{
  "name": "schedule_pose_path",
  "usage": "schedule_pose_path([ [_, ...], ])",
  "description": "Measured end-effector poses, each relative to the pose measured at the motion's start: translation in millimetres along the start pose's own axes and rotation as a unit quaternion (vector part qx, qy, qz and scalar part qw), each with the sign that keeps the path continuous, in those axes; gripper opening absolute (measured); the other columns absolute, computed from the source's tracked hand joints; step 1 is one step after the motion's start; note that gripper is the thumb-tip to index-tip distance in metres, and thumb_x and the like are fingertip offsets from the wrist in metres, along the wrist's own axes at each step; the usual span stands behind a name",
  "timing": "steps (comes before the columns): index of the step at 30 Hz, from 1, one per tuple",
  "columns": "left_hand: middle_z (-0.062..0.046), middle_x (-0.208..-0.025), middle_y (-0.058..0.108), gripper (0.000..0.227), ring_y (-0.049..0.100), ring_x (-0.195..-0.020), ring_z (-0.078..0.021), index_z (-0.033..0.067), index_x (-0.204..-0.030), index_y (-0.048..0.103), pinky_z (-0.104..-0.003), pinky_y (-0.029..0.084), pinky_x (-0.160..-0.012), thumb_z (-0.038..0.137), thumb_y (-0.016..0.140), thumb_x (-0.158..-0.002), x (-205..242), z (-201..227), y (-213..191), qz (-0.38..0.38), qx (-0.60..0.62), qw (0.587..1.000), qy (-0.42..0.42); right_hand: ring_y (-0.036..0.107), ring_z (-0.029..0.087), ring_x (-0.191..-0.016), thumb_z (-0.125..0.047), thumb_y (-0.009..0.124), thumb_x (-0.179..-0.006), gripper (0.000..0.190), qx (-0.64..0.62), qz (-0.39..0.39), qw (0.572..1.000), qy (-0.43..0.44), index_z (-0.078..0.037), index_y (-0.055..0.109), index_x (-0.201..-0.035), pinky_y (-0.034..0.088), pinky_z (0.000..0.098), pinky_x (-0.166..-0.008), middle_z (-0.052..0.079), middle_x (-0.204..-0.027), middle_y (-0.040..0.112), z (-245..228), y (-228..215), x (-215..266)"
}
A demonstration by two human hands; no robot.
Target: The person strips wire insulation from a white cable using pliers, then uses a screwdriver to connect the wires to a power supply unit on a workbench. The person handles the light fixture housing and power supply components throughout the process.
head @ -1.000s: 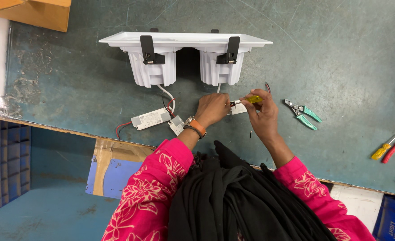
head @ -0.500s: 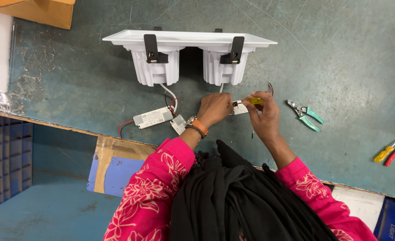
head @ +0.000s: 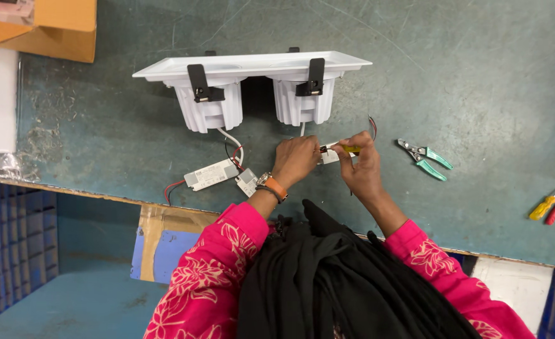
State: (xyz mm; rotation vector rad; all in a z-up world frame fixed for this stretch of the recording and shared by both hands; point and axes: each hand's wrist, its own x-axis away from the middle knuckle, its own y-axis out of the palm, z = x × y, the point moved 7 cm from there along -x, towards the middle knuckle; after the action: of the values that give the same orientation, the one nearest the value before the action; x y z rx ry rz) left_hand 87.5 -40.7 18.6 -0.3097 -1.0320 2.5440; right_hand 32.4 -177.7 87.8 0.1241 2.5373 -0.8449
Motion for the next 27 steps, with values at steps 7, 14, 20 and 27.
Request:
schedule_pose_path([
  [7, -0.018, -0.072, 0.071, 0.014, 0.07, -0.067, -0.038, 0.0044, -0.076, 0.07, -0.051, 0.054, -0.066, 0.017, 0.067, -0.081, -10, 8, 6, -0.039, -0.077, 0.996, 0.005, 0.072, 0.028, -0.089, 0.005, 0.073, -0.098, 0.039, -0.003, 0.004, 1.0, -0.004, -0.005, 0.039, -0.115, 0.058, 0.0363, -0.076, 0.015, -0.098, 0.059, -3, -2, -1],
  [14, -0.017, -0.073, 0.071, 0.013, 0.07, -0.069, -0.038, 0.0036, -0.077, 0.068, -0.05, 0.054, -0.066, 0.015, 0.068, -0.082, -5, 14, 2, -0.011, -0.07, 0.997, 0.005, 0.068, 0.029, -0.082, 0.005, 0.074, -0.096, 0.041, 0.011, 0.009, 1.0, -0.017, -0.005, 0.04, -0.117, 0.056, 0.038, -0.07, 0.016, -0.096, 0.061, -6, -3, 0],
  [20, -0.013, -0.077, 0.069, 0.009, 0.068, -0.073, -0.0365, 0.0051, -0.08, 0.064, -0.05, 0.052, -0.068, 0.012, 0.066, -0.085, 2, 14, 5, 0.038, -0.048, 0.998, 0.027, 0.07, 0.029, -0.085, 0.004, 0.072, -0.099, 0.044, 0.001, 0.023, 0.999, -0.03, -0.004, 0.036, -0.122, 0.057, 0.0377, -0.072, 0.015, -0.097, 0.06, -1, -4, 0],
  [27, -0.011, -0.084, 0.07, 0.003, 0.069, -0.079, -0.0348, 0.0064, -0.084, 0.063, -0.048, 0.054, -0.068, 0.008, 0.065, -0.084, 12, 19, 3, 0.061, -0.039, 0.997, 0.032, 0.069, 0.029, -0.083, 0.004, 0.074, -0.097, 0.039, 0.006, 0.023, 1.0, -0.017, -0.005, 0.041, -0.117, 0.056, 0.0363, -0.072, 0.014, -0.097, 0.063, -3, -5, 2],
])
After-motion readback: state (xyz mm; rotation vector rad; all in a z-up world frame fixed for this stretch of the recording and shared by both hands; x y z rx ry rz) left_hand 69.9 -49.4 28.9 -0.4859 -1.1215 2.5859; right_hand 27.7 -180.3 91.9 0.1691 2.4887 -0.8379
